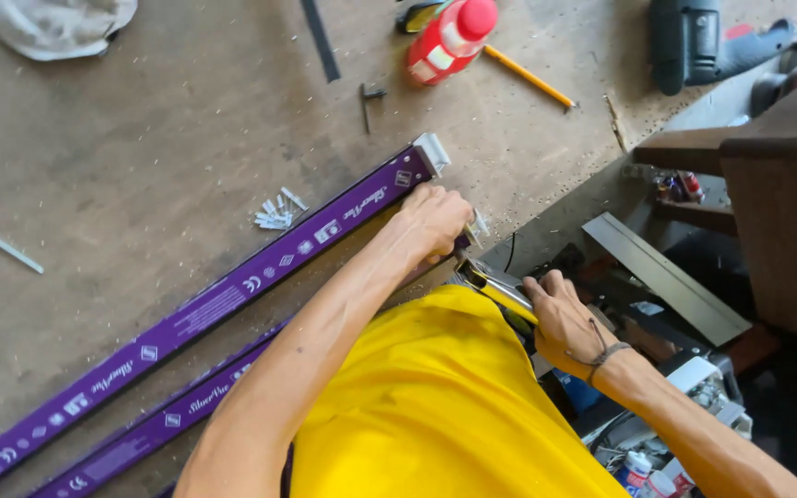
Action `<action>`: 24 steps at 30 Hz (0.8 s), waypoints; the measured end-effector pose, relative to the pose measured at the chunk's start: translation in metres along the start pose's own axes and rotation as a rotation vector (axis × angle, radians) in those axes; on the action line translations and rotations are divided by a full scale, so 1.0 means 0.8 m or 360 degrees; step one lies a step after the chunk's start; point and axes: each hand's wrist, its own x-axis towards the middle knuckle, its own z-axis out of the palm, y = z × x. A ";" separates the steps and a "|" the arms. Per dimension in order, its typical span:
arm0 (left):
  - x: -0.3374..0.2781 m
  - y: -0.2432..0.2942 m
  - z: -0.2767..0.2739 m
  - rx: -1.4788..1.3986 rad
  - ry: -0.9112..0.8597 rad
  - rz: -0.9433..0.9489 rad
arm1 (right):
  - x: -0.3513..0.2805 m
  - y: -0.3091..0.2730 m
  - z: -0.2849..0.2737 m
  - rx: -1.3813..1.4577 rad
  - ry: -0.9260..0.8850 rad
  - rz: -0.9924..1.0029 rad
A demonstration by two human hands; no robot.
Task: Assembling metal or plastic frame components by marking with a pencil, drilling holes, and using a manual stapler.
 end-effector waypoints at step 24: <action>-0.001 -0.002 -0.017 0.0179 -0.0111 0.0244 | 0.047 -0.014 0.056 -0.0033 0.0354 0.0078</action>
